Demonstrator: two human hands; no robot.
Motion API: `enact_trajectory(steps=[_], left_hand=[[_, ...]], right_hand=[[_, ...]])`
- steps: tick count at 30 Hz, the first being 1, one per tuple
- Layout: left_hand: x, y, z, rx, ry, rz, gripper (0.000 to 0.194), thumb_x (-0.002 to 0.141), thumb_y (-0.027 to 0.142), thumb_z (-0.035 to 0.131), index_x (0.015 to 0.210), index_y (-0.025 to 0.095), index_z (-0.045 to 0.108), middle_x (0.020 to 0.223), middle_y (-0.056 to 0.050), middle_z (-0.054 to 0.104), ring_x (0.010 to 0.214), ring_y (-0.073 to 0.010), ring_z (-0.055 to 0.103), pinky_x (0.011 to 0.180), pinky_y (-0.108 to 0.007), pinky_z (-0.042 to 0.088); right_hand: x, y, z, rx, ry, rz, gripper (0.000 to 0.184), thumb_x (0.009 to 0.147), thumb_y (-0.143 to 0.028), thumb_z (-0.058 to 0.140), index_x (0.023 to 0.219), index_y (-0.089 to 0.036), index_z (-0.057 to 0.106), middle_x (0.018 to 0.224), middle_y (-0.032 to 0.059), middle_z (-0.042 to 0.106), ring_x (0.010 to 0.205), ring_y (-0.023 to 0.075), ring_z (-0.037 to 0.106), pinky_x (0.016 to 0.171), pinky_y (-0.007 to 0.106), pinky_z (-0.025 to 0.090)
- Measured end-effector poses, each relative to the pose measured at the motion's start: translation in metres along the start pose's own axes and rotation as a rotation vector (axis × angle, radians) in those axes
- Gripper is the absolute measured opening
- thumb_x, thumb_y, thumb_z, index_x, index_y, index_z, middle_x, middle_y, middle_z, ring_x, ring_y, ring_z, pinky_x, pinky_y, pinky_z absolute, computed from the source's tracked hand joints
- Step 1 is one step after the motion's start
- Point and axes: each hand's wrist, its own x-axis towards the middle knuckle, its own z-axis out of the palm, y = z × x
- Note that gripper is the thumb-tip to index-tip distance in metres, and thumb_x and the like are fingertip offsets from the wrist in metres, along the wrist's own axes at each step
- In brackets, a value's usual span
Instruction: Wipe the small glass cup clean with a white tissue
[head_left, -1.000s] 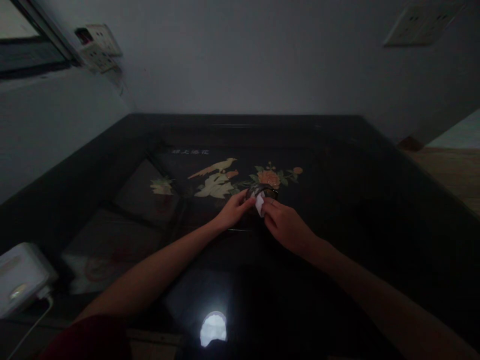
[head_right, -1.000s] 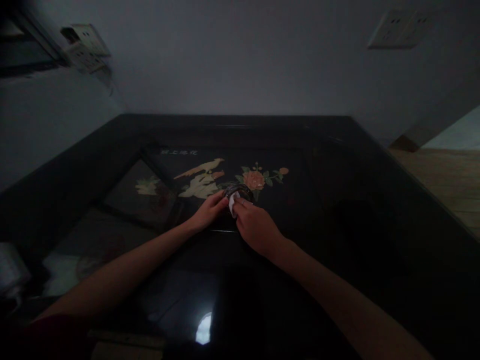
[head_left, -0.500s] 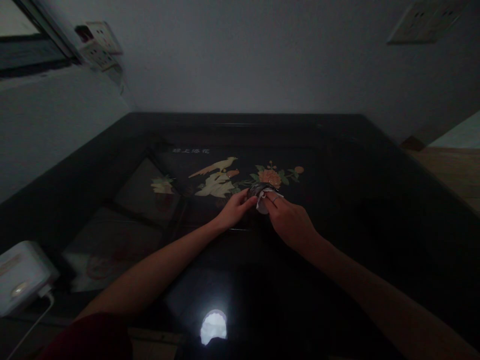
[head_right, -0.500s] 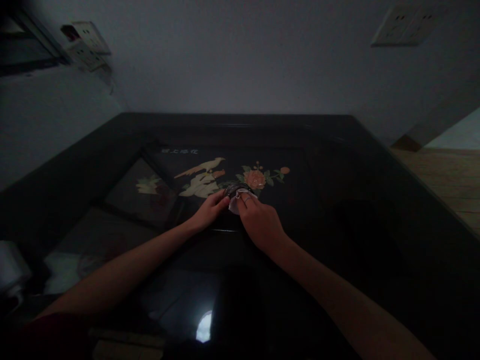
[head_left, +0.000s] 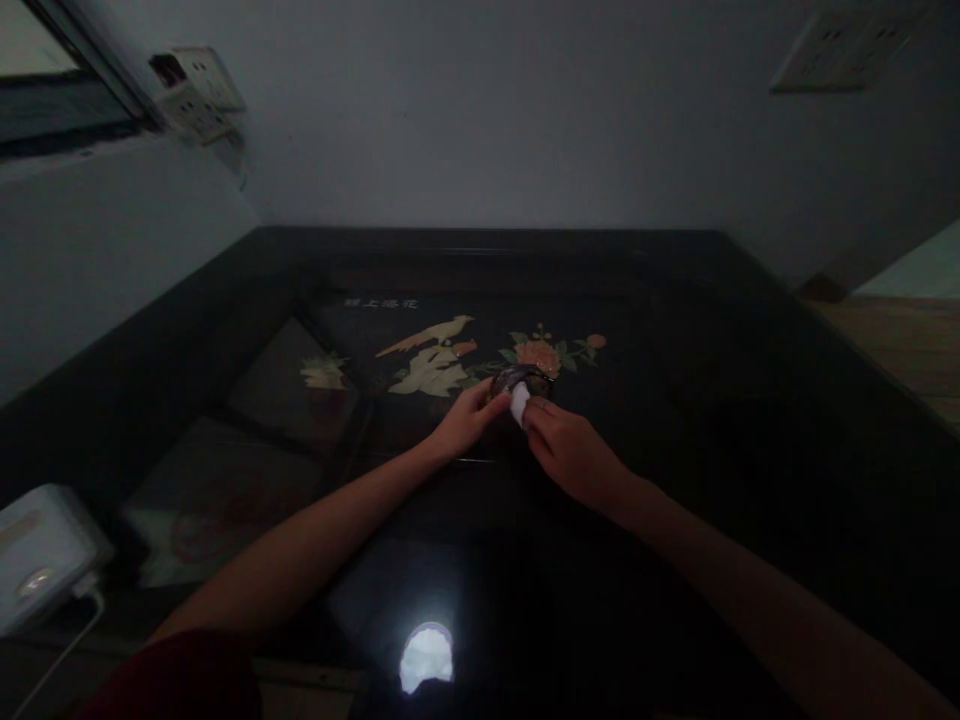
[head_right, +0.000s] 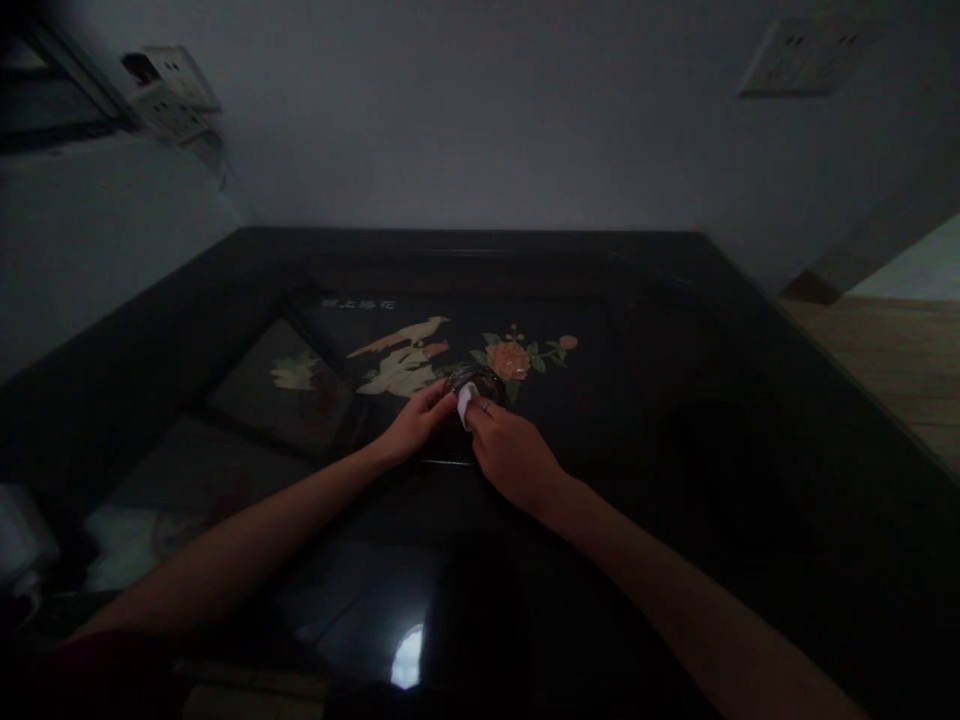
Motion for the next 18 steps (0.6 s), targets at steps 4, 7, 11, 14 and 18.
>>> enact_trajectory(steps=[4,7,11,14,18], left_hand=[[-0.0004,0.0020,0.0006,0.066,0.000,0.001,0.048,0.076,0.057,0.057,0.095,0.013,0.057,0.082,-0.003,0.060,0.078,-0.0172,0.052,0.072,-0.027,0.042],[-0.0006,0.0038,0.0005,0.110,0.007,0.007,0.047,0.076,0.057,0.057,0.094,0.013,0.056,0.082,-0.003,0.059,0.077,-0.0173,0.052,0.073,-0.028,0.041],[-0.0005,0.0051,0.0009,0.099,0.023,0.005,0.048,0.076,0.058,0.056,0.092,0.013,0.056,0.081,-0.004,0.059,0.075,-0.0174,0.051,0.070,-0.028,0.041],[-0.0003,0.0051,0.0014,0.055,0.024,-0.013,0.047,0.076,0.056,0.058,0.092,0.013,0.057,0.081,-0.004,0.060,0.076,-0.0178,0.053,0.071,-0.028,0.042],[-0.0003,0.0067,0.0015,0.040,0.028,-0.015,0.045,0.075,0.054,0.059,0.092,0.013,0.058,0.083,-0.004,0.061,0.078,-0.0183,0.054,0.075,-0.028,0.042]], right_hand=[[0.0000,0.0013,0.0028,-0.035,0.062,0.044,0.031,0.085,-0.003,0.038,0.105,-0.010,0.060,0.107,0.0145,0.065,0.094,0.0224,0.063,0.083,0.035,0.051],[-0.0007,0.0033,0.0054,-0.146,0.086,0.052,0.033,0.087,-0.004,0.036,0.109,-0.008,0.060,0.119,0.0183,0.061,0.101,0.0237,0.062,0.086,0.036,0.051],[-0.0013,0.0051,0.0061,-0.266,0.074,0.057,0.039,0.089,-0.005,0.034,0.121,-0.009,0.055,0.125,0.0180,0.059,0.106,0.0241,0.061,0.085,0.037,0.053],[-0.0021,0.0050,0.0062,-0.307,0.054,0.064,0.041,0.090,-0.006,0.033,0.125,-0.010,0.053,0.126,0.0173,0.058,0.107,0.0237,0.061,0.086,0.036,0.053],[-0.0033,0.0038,0.0075,-0.253,0.015,0.019,0.041,0.091,-0.007,0.033,0.127,-0.010,0.052,0.126,0.0166,0.059,0.109,0.0234,0.060,0.089,0.036,0.051]])
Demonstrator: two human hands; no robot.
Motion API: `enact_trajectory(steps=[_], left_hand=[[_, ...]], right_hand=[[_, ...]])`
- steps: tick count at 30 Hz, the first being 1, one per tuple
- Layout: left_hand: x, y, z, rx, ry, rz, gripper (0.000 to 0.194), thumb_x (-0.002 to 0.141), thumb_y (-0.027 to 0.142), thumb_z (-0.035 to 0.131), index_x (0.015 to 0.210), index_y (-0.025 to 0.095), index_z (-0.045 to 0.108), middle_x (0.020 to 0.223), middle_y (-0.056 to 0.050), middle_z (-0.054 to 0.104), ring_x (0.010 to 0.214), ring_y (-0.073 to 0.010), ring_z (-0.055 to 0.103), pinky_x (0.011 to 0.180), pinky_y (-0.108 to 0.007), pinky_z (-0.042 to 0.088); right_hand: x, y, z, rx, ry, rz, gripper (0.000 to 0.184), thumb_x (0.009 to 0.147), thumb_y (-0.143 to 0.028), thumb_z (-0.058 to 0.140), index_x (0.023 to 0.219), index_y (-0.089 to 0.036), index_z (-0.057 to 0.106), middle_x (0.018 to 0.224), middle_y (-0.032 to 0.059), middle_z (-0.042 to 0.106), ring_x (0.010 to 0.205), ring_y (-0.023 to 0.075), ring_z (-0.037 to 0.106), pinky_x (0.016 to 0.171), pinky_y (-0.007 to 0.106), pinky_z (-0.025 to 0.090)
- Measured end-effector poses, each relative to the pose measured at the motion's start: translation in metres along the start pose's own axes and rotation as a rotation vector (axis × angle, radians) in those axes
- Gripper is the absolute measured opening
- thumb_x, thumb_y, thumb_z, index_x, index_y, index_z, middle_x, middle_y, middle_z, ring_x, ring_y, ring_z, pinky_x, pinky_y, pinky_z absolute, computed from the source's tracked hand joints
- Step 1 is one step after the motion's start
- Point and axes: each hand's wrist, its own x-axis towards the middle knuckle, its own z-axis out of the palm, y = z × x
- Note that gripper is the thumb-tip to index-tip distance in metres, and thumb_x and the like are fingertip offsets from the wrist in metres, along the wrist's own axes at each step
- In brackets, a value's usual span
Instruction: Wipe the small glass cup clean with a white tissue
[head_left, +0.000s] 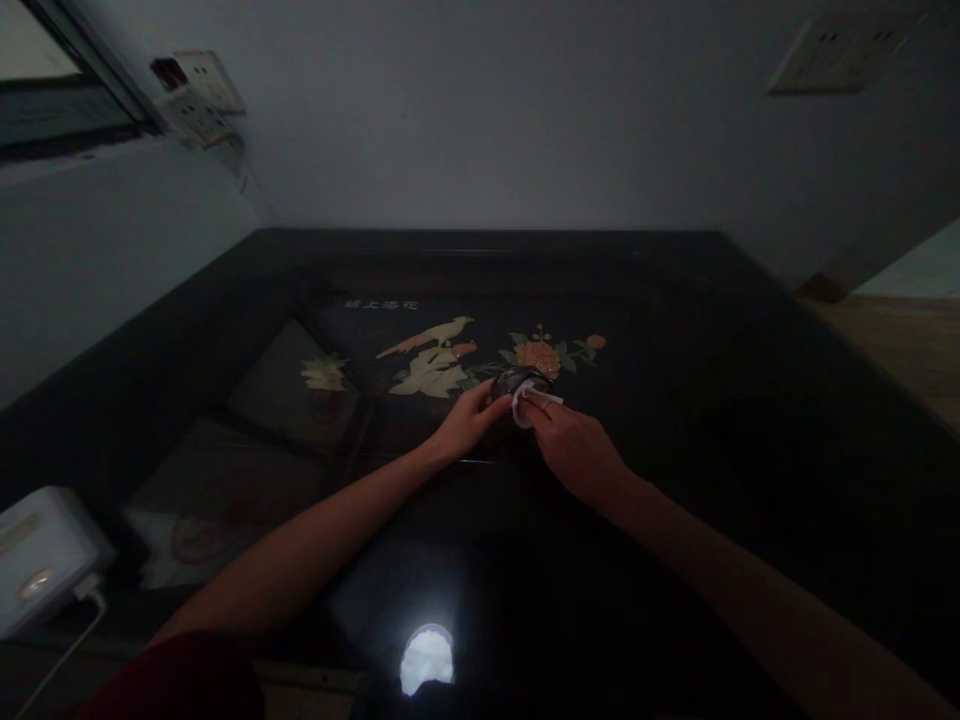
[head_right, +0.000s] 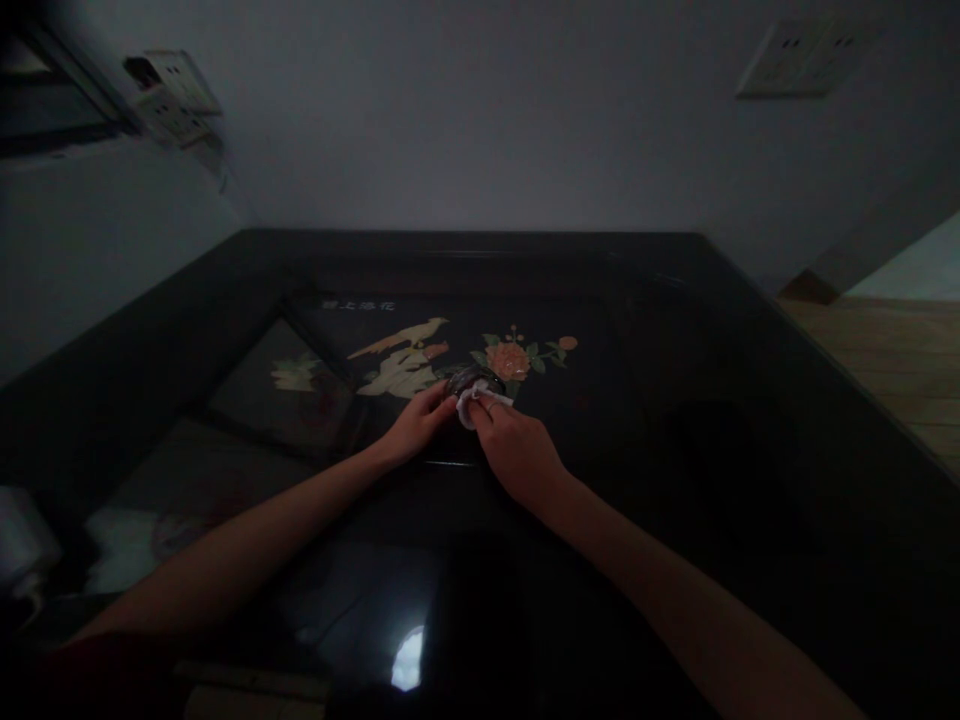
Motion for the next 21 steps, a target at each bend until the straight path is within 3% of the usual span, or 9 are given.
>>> enact_trajectory(steps=[6,9,12,17,21], left_hand=[[0.000,-0.001,-0.001,-0.004,0.001,-0.006,0.048,0.073,0.055,0.062,0.094,0.012,0.061,0.085,-0.004,0.064,0.081,-0.0192,0.056,0.075,-0.028,0.044],[-0.001,-0.006,-0.001,-0.113,0.010,-0.054,0.052,0.074,0.058,0.061,0.097,0.012,0.061,0.082,-0.004,0.064,0.076,-0.0174,0.058,0.072,-0.027,0.045],[-0.001,-0.009,0.001,-0.336,0.022,-0.107,0.052,0.074,0.057,0.061,0.103,0.014,0.060,0.089,-0.005,0.065,0.079,-0.0170,0.061,0.075,-0.030,0.048],[-0.002,0.001,0.002,-0.594,0.013,-0.150,0.054,0.074,0.051,0.066,0.111,0.013,0.058,0.101,-0.010,0.068,0.093,-0.0212,0.065,0.090,-0.038,0.048],[-0.002,0.006,0.000,-0.641,0.015,-0.163,0.050,0.075,0.042,0.069,0.114,0.013,0.057,0.104,-0.012,0.069,0.097,-0.0230,0.066,0.097,-0.043,0.044]], right_hand=[[0.004,0.005,-0.006,0.360,0.011,0.005,0.034,0.083,-0.003,0.040,0.105,-0.014,0.065,0.104,0.0106,0.069,0.092,0.0211,0.065,0.082,0.032,0.049],[0.008,0.015,-0.011,0.604,0.073,0.115,0.024,0.079,-0.007,0.047,0.083,-0.015,0.069,0.076,0.0048,0.070,0.068,0.0180,0.064,0.063,0.028,0.048],[0.011,0.026,-0.014,0.891,0.139,0.254,0.019,0.077,-0.016,0.055,0.086,-0.015,0.071,0.073,0.0022,0.069,0.054,0.0148,0.059,0.053,0.027,0.045],[0.016,0.044,-0.010,1.396,0.353,0.398,0.026,0.070,-0.025,0.068,0.095,-0.017,0.070,0.088,0.0046,0.072,0.080,0.0195,0.065,0.074,0.034,0.052],[0.020,0.057,0.002,1.571,0.469,0.466,0.022,0.068,-0.023,0.069,0.090,-0.018,0.069,0.090,0.0042,0.072,0.085,0.0199,0.066,0.086,0.039,0.049]])
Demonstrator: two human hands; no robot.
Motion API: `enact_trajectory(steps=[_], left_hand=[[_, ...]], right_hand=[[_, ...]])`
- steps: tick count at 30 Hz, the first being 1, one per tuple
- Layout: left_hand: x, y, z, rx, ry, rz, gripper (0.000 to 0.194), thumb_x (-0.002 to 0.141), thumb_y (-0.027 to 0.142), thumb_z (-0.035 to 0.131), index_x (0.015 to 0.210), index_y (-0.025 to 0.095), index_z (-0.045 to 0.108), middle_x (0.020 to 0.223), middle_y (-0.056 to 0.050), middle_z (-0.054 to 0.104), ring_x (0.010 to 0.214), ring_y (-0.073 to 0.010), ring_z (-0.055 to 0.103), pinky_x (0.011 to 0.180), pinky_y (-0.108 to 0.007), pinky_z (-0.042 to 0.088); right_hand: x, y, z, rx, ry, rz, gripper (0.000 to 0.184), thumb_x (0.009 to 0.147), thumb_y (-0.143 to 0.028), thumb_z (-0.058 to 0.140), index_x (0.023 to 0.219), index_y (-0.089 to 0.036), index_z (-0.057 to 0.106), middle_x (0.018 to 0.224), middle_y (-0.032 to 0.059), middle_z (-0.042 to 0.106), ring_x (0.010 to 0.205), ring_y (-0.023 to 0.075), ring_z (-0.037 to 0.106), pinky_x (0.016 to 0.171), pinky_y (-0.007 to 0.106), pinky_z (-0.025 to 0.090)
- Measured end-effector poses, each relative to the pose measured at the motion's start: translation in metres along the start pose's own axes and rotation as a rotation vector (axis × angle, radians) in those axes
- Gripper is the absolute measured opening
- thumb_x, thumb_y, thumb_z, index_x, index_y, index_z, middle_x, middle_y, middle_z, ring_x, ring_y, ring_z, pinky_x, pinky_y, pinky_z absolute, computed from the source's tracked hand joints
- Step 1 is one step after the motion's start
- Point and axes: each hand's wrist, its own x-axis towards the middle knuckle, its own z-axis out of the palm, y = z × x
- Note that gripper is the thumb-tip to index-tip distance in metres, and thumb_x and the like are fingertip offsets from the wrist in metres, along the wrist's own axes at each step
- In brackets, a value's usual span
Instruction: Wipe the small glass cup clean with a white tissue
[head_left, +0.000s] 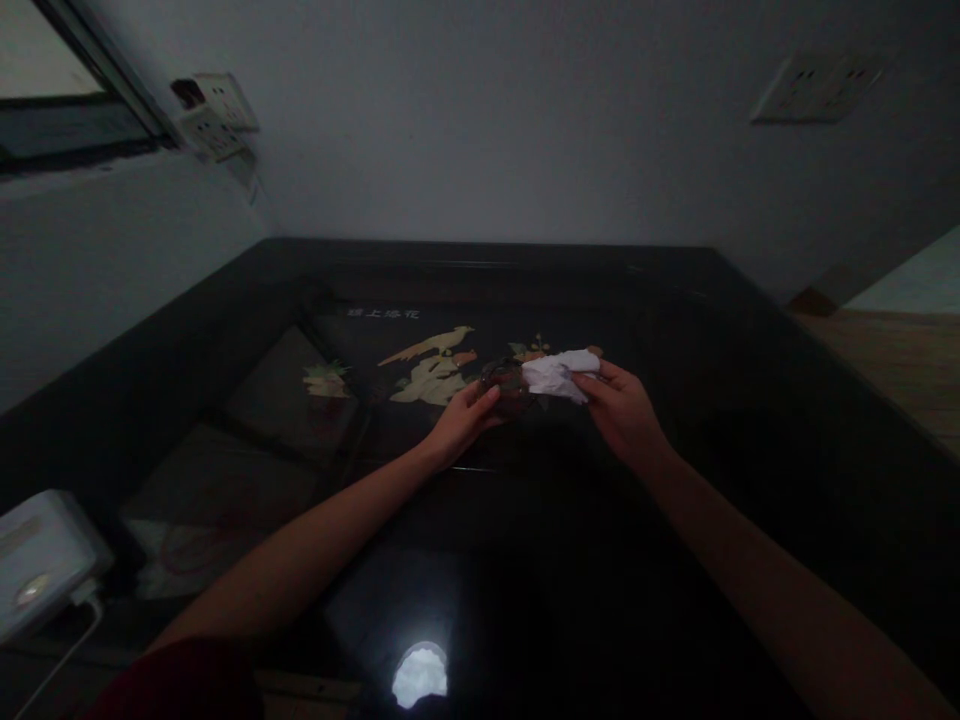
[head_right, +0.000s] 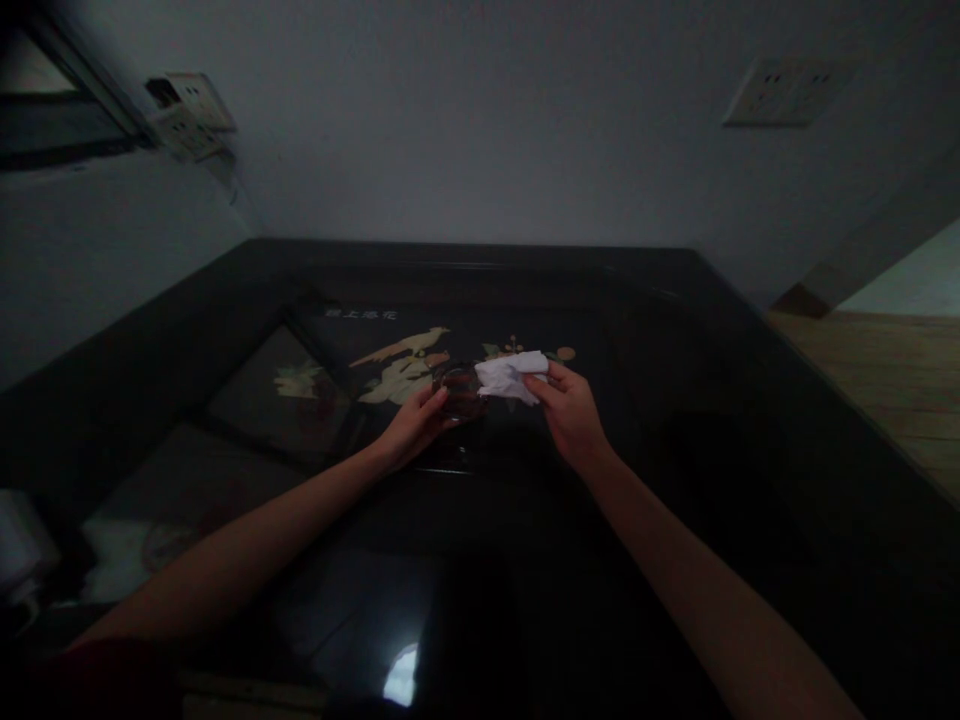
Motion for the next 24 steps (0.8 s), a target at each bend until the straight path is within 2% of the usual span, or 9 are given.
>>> enact_trajectory(steps=[5,10,17,24], left_hand=[[0.003,0.000,-0.003,-0.063,0.042,-0.013,0.040,0.086,0.041,0.056,0.111,0.011,0.060,0.104,-0.015,0.069,0.097,-0.0238,0.066,0.097,-0.044,0.045],[0.005,0.003,-0.003,-0.132,0.084,-0.067,0.041,0.089,0.045,0.047,0.107,0.010,0.062,0.107,-0.015,0.068,0.098,-0.0245,0.066,0.097,-0.044,0.045],[0.006,0.005,-0.006,-0.268,-0.031,-0.070,0.045,0.086,0.051,0.049,0.109,0.015,0.063,0.115,-0.011,0.065,0.117,-0.0231,0.054,0.103,-0.040,0.040],[0.001,0.003,-0.003,-0.210,-0.209,-0.156,0.056,0.076,0.061,0.057,0.112,0.017,0.060,0.120,-0.013,0.062,0.123,-0.0277,0.049,0.103,-0.042,0.037]], right_hand=[[0.005,0.019,-0.008,0.040,0.044,0.006,0.020,0.068,-0.023,0.068,0.088,-0.018,0.067,0.089,0.0046,0.073,0.086,0.0207,0.067,0.084,0.039,0.050],[0.001,0.031,-0.007,-0.011,0.030,0.040,0.028,0.070,-0.029,0.066,0.096,-0.019,0.064,0.097,0.0073,0.072,0.087,0.0243,0.067,0.077,0.041,0.053],[-0.002,0.034,-0.001,0.006,0.088,0.010,0.040,0.069,-0.026,0.067,0.107,-0.020,0.060,0.106,0.0081,0.070,0.093,0.0249,0.066,0.080,0.042,0.053],[-0.012,0.033,0.009,-0.101,-0.152,-0.008,0.053,0.078,-0.029,0.057,0.129,-0.023,0.044,0.116,0.0090,0.066,0.098,0.0244,0.065,0.078,0.040,0.054]])
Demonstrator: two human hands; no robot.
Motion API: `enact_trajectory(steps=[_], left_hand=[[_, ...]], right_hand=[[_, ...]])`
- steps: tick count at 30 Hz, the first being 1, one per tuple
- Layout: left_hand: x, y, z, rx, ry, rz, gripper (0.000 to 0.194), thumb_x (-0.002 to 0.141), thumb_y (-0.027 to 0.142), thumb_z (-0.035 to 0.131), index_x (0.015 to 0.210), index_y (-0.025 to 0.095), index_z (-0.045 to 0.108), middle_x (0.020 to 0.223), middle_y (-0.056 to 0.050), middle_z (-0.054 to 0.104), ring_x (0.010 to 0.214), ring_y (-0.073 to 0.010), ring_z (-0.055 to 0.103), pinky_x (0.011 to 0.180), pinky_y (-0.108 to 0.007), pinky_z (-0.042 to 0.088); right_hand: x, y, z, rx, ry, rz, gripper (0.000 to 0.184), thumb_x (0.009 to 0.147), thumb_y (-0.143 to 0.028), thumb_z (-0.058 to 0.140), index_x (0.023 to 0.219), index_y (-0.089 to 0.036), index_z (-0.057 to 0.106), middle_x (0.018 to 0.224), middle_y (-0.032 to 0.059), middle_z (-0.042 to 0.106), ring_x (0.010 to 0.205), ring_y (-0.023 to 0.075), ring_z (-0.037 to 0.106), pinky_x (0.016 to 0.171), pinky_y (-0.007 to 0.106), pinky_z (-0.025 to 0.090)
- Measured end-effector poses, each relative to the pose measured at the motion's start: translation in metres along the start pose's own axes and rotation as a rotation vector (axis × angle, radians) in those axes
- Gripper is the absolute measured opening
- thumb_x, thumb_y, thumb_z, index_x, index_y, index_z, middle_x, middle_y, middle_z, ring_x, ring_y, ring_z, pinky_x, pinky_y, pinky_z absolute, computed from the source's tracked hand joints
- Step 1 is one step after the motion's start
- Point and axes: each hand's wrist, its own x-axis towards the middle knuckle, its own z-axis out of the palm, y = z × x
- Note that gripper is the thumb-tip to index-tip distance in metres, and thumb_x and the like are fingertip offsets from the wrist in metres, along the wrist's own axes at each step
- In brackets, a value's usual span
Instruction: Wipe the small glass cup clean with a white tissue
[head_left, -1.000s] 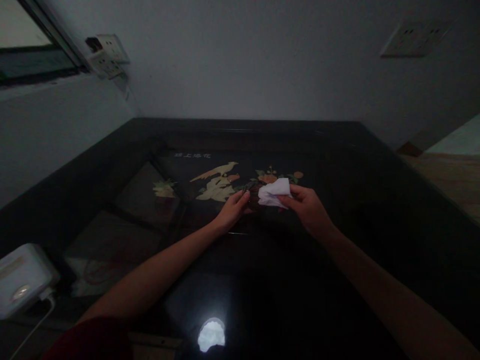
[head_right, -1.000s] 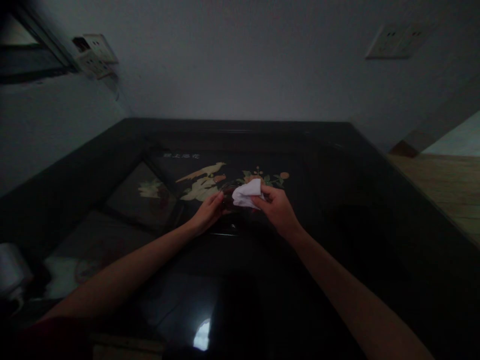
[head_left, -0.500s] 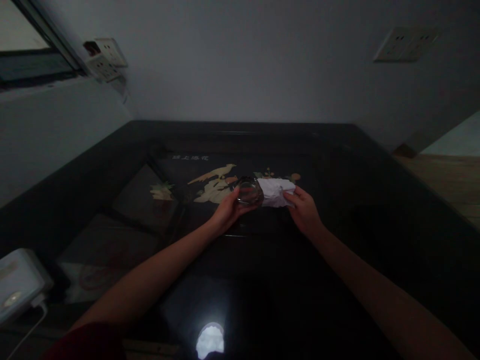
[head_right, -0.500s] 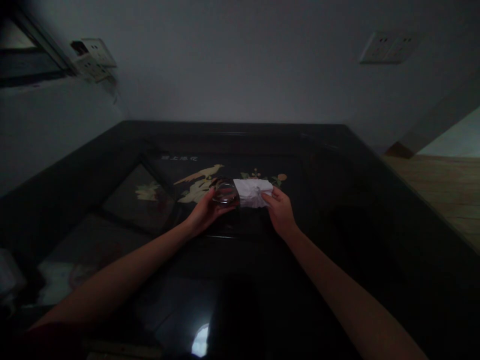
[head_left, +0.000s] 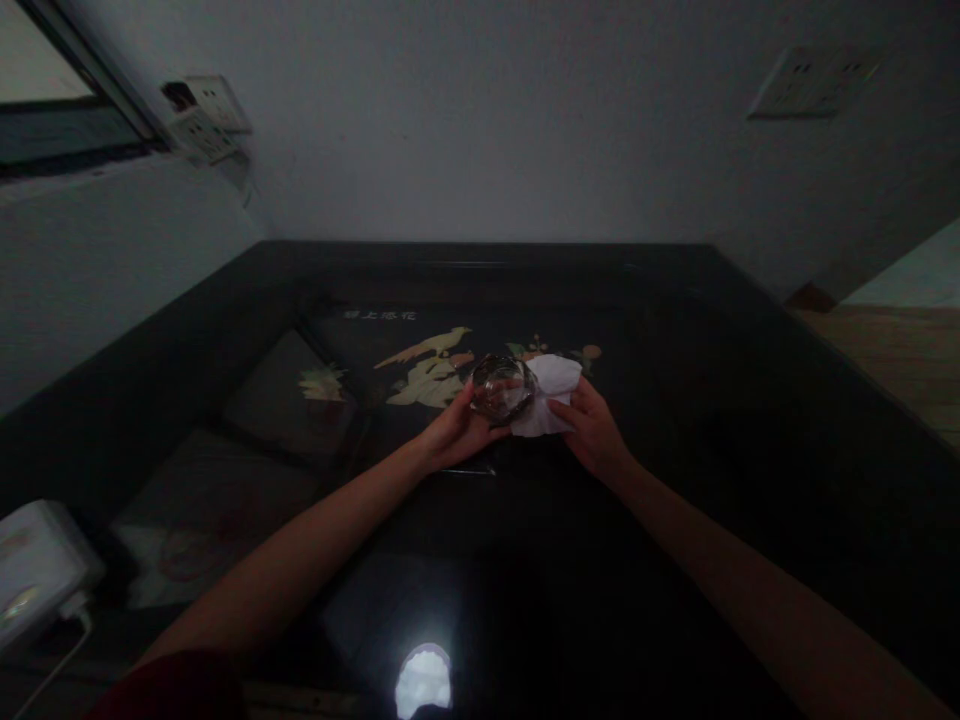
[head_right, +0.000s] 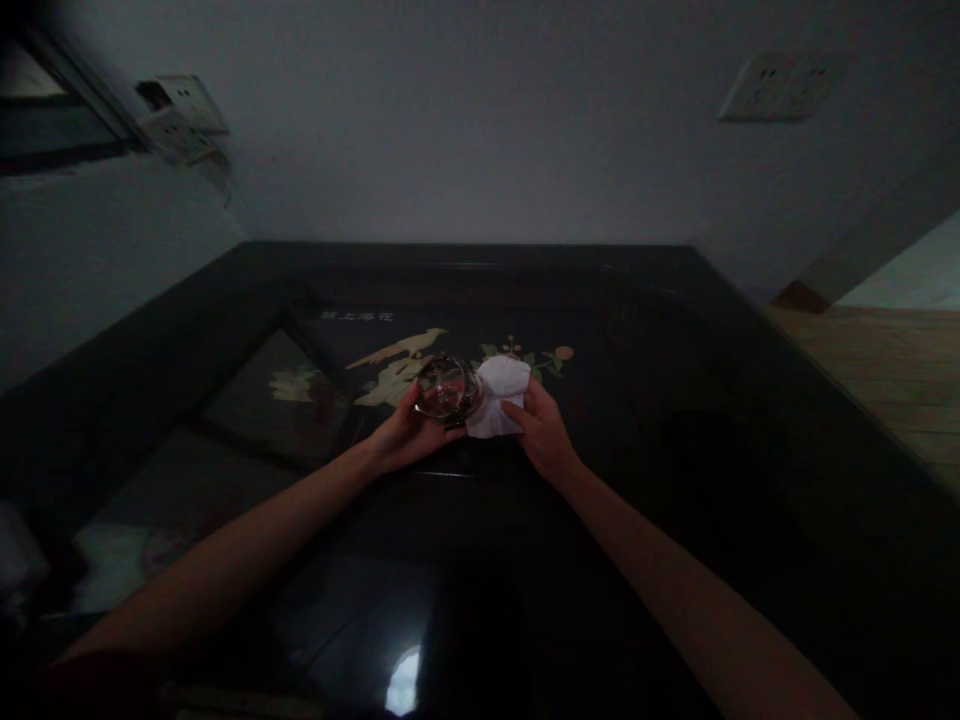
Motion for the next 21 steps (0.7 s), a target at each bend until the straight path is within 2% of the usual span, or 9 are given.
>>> enact_trajectory(steps=[7,11,14,17,21], left_hand=[[0.002,-0.002,0.008,0.110,0.012,0.050,0.055,0.068,0.059,0.067,0.099,0.014,0.066,0.108,-0.012,0.067,0.117,-0.0270,0.054,0.102,-0.038,0.037],[0.003,-0.004,0.008,0.170,0.057,0.091,0.055,0.065,0.056,0.071,0.097,0.011,0.067,0.106,-0.014,0.068,0.116,-0.0289,0.054,0.102,-0.041,0.037],[0.003,-0.006,0.006,0.217,0.026,0.118,0.054,0.066,0.054,0.071,0.096,0.010,0.069,0.106,-0.015,0.068,0.114,-0.0302,0.055,0.099,-0.041,0.039],[0.002,-0.007,0.005,0.259,0.006,0.143,0.051,0.069,0.052,0.069,0.099,0.011,0.069,0.109,-0.014,0.067,0.112,-0.0295,0.056,0.098,-0.040,0.040],[0.001,-0.007,0.004,0.293,0.038,0.153,0.048,0.073,0.051,0.067,0.100,0.012,0.069,0.110,-0.013,0.067,0.108,-0.0273,0.059,0.095,-0.038,0.042]], right_hand=[[-0.002,-0.001,0.003,0.016,-0.031,-0.005,0.054,0.077,-0.030,0.059,0.128,-0.021,0.045,0.124,0.0111,0.061,0.099,0.0229,0.065,0.080,0.038,0.054],[-0.001,0.008,0.000,0.033,-0.022,-0.014,0.053,0.073,-0.034,0.067,0.122,-0.021,0.051,0.119,0.0092,0.065,0.099,0.0234,0.064,0.082,0.037,0.053],[0.000,0.013,-0.004,0.049,0.039,-0.005,0.046,0.073,-0.034,0.069,0.115,-0.020,0.058,0.111,0.0070,0.069,0.094,0.0225,0.066,0.081,0.036,0.053],[0.000,0.011,-0.006,0.058,0.106,0.033,0.041,0.072,-0.036,0.070,0.109,-0.019,0.062,0.097,0.0055,0.072,0.081,0.0209,0.068,0.072,0.034,0.054],[-0.001,0.004,-0.008,0.003,0.189,0.077,0.034,0.069,-0.038,0.072,0.096,-0.017,0.066,0.080,0.0036,0.072,0.063,0.0175,0.065,0.056,0.029,0.051]])
